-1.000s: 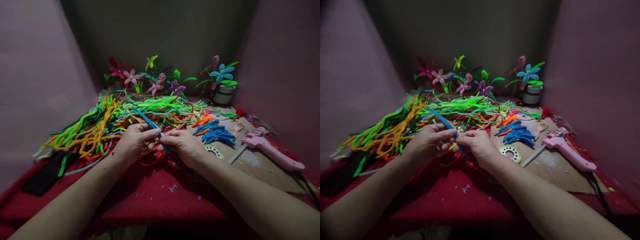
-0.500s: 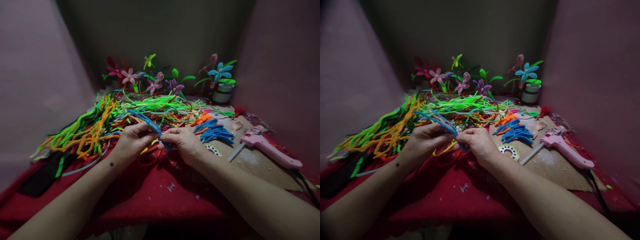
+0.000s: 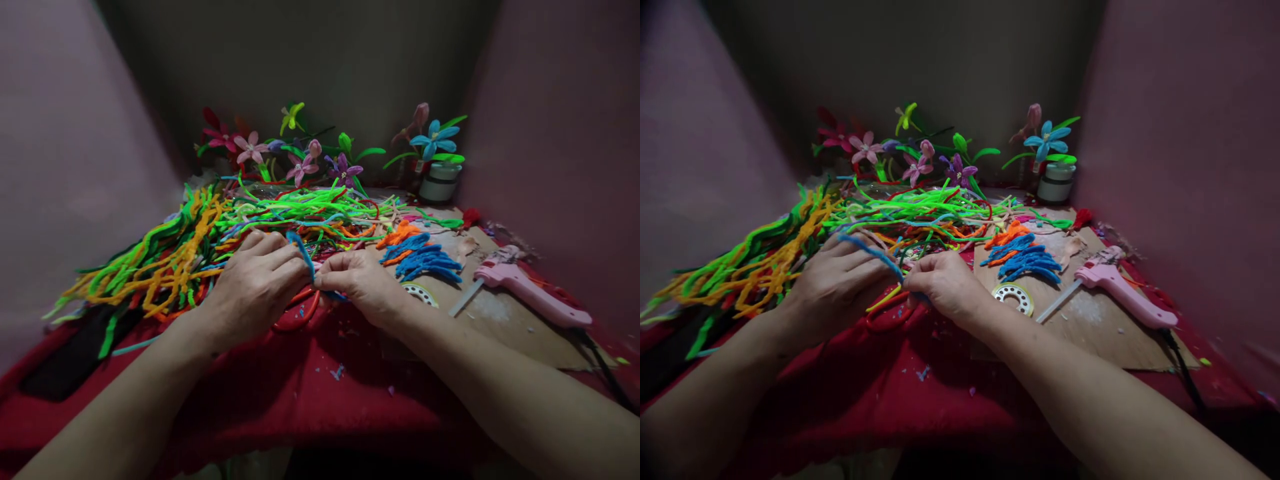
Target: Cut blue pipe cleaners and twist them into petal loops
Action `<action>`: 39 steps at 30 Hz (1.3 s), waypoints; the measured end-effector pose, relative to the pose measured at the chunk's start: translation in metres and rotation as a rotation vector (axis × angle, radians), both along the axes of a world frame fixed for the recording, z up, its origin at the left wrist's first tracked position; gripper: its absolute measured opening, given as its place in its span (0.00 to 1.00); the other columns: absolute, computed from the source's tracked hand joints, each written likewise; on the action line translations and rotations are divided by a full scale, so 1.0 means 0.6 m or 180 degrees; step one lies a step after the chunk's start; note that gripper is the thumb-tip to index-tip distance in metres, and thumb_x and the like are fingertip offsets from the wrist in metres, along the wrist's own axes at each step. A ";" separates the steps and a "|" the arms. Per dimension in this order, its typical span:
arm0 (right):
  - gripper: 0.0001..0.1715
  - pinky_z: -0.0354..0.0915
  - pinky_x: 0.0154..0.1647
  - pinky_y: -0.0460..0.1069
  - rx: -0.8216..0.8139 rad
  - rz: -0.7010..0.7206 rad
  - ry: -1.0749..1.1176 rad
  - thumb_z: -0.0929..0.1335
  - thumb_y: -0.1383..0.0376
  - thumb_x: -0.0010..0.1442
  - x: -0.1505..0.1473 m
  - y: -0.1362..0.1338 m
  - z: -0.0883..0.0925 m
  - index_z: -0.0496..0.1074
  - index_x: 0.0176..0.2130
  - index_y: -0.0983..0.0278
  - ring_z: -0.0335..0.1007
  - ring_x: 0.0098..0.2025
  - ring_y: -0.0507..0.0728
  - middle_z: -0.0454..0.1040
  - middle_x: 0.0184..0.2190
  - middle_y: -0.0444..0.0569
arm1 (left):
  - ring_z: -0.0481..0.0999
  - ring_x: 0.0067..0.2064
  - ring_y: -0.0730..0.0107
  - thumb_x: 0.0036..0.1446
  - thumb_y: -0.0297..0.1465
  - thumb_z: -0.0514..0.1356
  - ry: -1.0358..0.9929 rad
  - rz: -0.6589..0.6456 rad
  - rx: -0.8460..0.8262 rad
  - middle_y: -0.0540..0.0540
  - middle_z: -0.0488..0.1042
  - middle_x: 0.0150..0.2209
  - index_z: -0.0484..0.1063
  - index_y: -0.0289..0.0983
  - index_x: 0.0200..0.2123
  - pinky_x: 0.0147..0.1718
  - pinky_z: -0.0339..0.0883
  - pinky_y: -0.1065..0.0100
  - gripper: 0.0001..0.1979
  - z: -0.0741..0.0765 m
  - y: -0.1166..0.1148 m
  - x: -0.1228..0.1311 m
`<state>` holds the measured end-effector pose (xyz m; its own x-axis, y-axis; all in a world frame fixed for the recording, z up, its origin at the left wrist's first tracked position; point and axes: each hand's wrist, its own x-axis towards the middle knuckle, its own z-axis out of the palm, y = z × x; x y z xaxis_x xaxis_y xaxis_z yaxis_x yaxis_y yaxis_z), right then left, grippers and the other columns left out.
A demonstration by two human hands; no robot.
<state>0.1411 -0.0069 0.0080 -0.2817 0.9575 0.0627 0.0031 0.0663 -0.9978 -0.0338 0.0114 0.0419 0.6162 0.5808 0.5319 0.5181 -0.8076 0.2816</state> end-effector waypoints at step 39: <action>0.08 0.57 0.28 0.46 0.1986 -0.0696 -0.0839 0.64 0.71 0.53 -0.016 -0.037 0.013 0.69 0.25 0.66 0.61 0.26 0.50 0.68 0.22 0.45 | 0.69 0.29 0.71 0.48 0.34 0.61 -0.1555 -0.0239 -0.3785 0.48 0.70 0.25 0.70 0.33 0.26 0.32 0.64 0.69 0.08 -0.005 -0.005 0.002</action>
<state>0.1317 -0.0294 0.0161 -0.1683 0.8015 0.5738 0.3176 0.5952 -0.7382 -0.0327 0.0082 0.0386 0.5568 0.8237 -0.1076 0.1224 0.0468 0.9914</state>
